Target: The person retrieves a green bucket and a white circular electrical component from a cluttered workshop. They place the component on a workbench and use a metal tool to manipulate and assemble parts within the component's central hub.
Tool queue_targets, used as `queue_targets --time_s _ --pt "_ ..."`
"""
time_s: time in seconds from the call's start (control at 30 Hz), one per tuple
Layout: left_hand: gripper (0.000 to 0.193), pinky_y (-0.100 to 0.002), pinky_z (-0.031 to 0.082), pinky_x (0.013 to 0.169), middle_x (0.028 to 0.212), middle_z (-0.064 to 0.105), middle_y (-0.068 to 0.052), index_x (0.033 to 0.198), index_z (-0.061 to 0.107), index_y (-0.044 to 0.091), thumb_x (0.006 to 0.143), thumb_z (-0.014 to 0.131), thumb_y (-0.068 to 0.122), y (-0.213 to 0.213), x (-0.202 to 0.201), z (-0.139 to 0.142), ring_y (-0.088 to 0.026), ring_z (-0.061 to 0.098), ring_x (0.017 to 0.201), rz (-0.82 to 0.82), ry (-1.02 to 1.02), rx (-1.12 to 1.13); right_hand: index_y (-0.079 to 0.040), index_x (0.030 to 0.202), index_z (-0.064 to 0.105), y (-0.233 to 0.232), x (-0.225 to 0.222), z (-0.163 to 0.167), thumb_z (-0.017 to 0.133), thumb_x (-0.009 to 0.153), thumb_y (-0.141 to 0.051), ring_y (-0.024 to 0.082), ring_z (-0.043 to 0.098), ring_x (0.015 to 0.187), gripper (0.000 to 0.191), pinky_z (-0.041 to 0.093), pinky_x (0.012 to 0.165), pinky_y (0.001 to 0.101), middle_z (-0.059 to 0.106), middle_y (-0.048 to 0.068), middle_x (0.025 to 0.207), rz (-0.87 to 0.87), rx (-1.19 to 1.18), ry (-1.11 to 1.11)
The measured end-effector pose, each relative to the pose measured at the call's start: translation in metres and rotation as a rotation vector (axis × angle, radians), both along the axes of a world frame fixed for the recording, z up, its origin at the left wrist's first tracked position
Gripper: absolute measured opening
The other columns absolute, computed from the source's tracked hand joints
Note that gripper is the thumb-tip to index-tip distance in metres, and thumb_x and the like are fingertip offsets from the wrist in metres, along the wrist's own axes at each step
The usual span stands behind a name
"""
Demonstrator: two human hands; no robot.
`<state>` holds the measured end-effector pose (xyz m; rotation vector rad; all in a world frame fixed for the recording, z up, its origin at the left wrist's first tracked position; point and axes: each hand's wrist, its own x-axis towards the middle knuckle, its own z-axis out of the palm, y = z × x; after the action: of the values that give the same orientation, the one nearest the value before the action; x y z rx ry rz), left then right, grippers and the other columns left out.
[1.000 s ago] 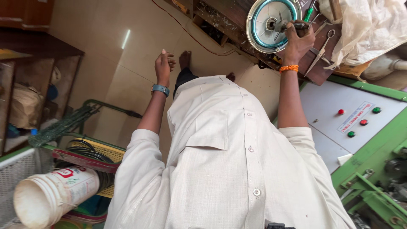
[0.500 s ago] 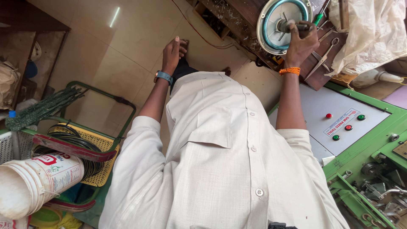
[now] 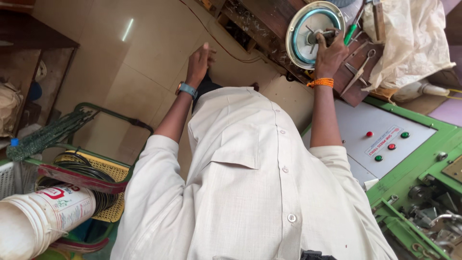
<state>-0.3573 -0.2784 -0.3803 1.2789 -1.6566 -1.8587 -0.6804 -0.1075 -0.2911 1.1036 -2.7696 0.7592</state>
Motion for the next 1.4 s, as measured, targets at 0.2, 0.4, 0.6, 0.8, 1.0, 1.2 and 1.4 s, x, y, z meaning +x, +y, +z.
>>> queue_targets --time_s 0.2,0.4,0.6,0.8,1.0,1.2,1.4 --pt "0.065 -0.03 0.053 0.065 0.083 0.074 -0.006 0.109 0.075 0.007 0.106 0.036 0.058 -0.011 -0.073 0.034 -0.015 0.07 0.073 -0.354 0.072 -0.207 -0.002 0.119 0.072 0.0 0.012 0.015 0.092 0.085 -0.023 0.026 0.074 0.081 0.044 0.058 0.074 0.0394 0.077 0.019 0.092 -0.049 0.025 -0.052" --pt "0.042 -0.026 0.056 0.071 0.087 0.074 -0.004 0.107 0.073 0.007 0.106 0.049 0.042 0.001 -0.169 0.078 -0.01 0.072 0.08 -0.611 0.363 -0.197 -0.001 0.116 0.074 0.005 0.018 0.032 0.088 0.085 -0.014 0.025 0.078 0.097 0.036 0.061 0.087 0.0352 0.079 0.016 0.107 -0.071 -0.227 -0.201" --pt "0.021 -0.028 0.058 0.067 0.08 0.077 -0.003 0.099 0.073 0.006 0.096 0.067 0.026 0.022 -0.245 0.096 -0.01 0.074 0.073 -0.6 0.3 -0.178 0.002 0.109 0.076 0.002 0.016 0.035 0.088 0.087 -0.01 0.025 0.078 0.095 0.028 0.06 0.085 0.0343 0.079 0.017 0.104 -0.065 -0.29 -0.297" --pt "0.019 -0.041 0.054 0.076 0.093 0.073 -0.008 0.098 0.07 0.01 0.084 0.078 0.02 0.03 -0.245 0.084 -0.028 0.066 0.087 -0.59 0.141 -0.733 0.002 0.115 0.072 0.014 0.02 0.039 0.085 0.087 -0.009 0.024 0.077 0.1 0.032 0.062 0.089 0.0334 0.077 0.016 0.11 -0.045 -0.402 -0.422" --pt "0.052 -0.047 0.047 0.074 0.096 0.07 -0.006 0.128 0.058 0.013 0.079 0.075 0.019 0.04 -0.237 0.1 -0.032 0.057 0.095 -0.666 0.001 -1.091 0.002 0.119 0.073 0.008 0.017 0.041 0.086 0.089 -0.009 0.027 0.075 0.099 0.034 0.058 0.087 0.0364 0.077 0.017 0.112 0.076 -0.341 -0.287" --pt "0.049 -0.041 0.051 0.085 0.092 0.068 -0.011 0.149 0.051 0.023 0.105 0.065 0.038 0.04 -0.227 0.108 -0.024 0.064 0.09 -0.652 -0.027 -0.516 0.002 0.11 0.075 0.01 0.008 0.032 0.084 0.094 -0.01 0.027 0.077 0.095 0.022 0.06 0.083 0.0365 0.077 0.018 0.104 0.043 -0.306 -0.263" --pt "0.071 -0.043 0.048 0.086 0.109 0.076 -0.007 0.154 0.04 0.018 0.086 0.061 0.011 0.026 -0.242 0.08 -0.028 0.057 0.11 -0.689 0.064 -1.123 0.003 0.11 0.075 0.011 0.005 0.027 0.083 0.094 -0.009 0.025 0.078 0.093 0.022 0.061 0.08 0.0344 0.078 0.018 0.103 0.025 -0.309 -0.323"
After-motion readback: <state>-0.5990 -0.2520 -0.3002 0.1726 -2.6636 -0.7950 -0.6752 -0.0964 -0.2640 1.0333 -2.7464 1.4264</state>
